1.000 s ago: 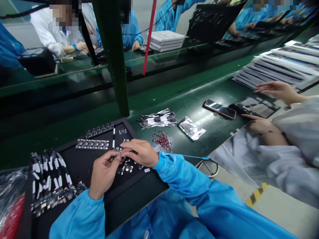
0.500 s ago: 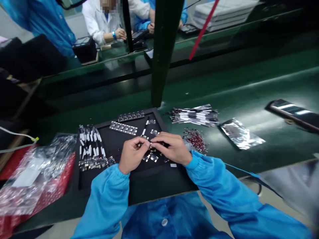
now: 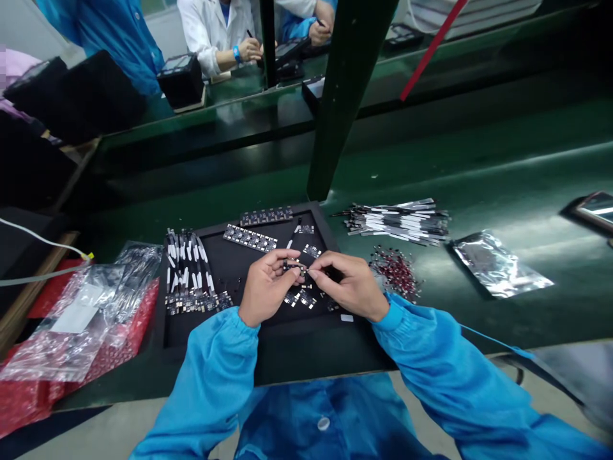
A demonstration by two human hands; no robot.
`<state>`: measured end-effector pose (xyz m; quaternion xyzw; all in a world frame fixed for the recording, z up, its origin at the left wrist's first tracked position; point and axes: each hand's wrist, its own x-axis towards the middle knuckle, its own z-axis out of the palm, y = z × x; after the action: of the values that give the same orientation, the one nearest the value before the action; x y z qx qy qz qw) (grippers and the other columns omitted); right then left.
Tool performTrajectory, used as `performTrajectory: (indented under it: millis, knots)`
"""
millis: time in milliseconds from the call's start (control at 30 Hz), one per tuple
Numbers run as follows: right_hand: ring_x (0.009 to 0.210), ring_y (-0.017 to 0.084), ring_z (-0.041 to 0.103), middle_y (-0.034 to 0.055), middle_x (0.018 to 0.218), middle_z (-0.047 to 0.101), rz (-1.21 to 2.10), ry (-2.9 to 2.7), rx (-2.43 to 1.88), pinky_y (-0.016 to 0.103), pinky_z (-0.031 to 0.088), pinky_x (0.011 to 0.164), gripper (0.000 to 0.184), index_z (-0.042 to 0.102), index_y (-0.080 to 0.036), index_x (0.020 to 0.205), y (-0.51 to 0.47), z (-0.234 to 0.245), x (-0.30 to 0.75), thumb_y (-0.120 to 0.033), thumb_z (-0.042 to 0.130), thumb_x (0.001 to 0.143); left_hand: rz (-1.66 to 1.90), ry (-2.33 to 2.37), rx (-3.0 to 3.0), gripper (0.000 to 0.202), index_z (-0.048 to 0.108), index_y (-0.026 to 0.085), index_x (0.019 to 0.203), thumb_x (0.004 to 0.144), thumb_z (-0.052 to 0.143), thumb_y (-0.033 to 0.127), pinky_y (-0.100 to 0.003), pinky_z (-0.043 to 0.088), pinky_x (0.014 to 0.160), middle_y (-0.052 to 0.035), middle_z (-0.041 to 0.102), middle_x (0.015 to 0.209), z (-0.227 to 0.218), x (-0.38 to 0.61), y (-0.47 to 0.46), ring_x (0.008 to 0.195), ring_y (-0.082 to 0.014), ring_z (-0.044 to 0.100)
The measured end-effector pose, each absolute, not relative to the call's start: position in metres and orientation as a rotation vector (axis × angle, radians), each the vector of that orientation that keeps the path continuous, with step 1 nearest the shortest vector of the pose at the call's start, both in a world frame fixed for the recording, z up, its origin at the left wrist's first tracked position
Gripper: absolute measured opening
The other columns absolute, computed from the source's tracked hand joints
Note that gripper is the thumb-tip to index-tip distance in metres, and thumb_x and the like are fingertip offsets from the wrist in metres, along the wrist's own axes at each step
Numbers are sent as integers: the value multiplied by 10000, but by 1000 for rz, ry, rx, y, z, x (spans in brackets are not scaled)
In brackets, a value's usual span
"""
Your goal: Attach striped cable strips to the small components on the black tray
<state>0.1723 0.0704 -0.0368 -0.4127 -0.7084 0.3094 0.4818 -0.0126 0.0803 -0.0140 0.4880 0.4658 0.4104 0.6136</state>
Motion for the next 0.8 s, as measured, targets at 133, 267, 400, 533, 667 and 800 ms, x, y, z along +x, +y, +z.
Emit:
performTrajectory:
  millis: [133, 267, 400, 533, 667, 800]
  knots:
    - [690, 140, 625, 12, 765, 684, 779, -1734, -1026, 269, 468, 657, 79, 658, -197, 839, 71, -38, 172, -183, 634, 913, 929, 1053, 1089, 304, 617, 140, 1093, 811, 718, 187, -253, 572, 697, -33, 706, 849, -14, -13, 81, 700, -138, 714]
    - [689, 142, 622, 11, 763, 683, 787, -1739, -1033, 272, 468, 664, 81, 656, -198, 844, 71, -39, 173, -200, 630, 920, 919, 1057, 1091, 294, 606, 136, 1088, 818, 711, 186, -248, 568, 689, -31, 701, 837, -14, -13, 81, 696, -133, 709]
    - [699, 142, 618, 14, 774, 678, 796, -1750, -1024, 273, 466, 671, 97, 649, -199, 850, 70, -39, 174, -206, 606, 937, 925, 1068, 1093, 306, 603, 136, 1094, 815, 717, 192, -250, 568, 683, -30, 700, 839, -14, -13, 80, 692, -132, 704]
    - [689, 143, 607, 14, 765, 669, 812, -1756, -1040, 272, 462, 661, 119, 640, -202, 840, 71, -39, 174, -220, 591, 947, 928, 1063, 1086, 338, 596, 142, 1097, 803, 745, 212, -258, 573, 694, -23, 702, 826, -13, -13, 80, 688, -135, 706]
    - [686, 143, 597, 14, 760, 666, 827, -1761, -1070, 268, 461, 653, 134, 635, -203, 836, 71, -40, 173, -231, 578, 953, 921, 1035, 1081, 385, 580, 148, 1124, 800, 765, 244, -278, 590, 717, -27, 711, 832, -13, -13, 80, 701, -149, 720]
    - [674, 133, 586, 3, 750, 656, 832, -1763, -1066, 256, 455, 649, 130, 631, -201, 832, 72, -42, 173, -220, 579, 950, 924, 1011, 1067, 413, 575, 149, 1134, 796, 778, 270, -299, 606, 723, -28, 711, 832, -14, -13, 80, 715, -164, 732]
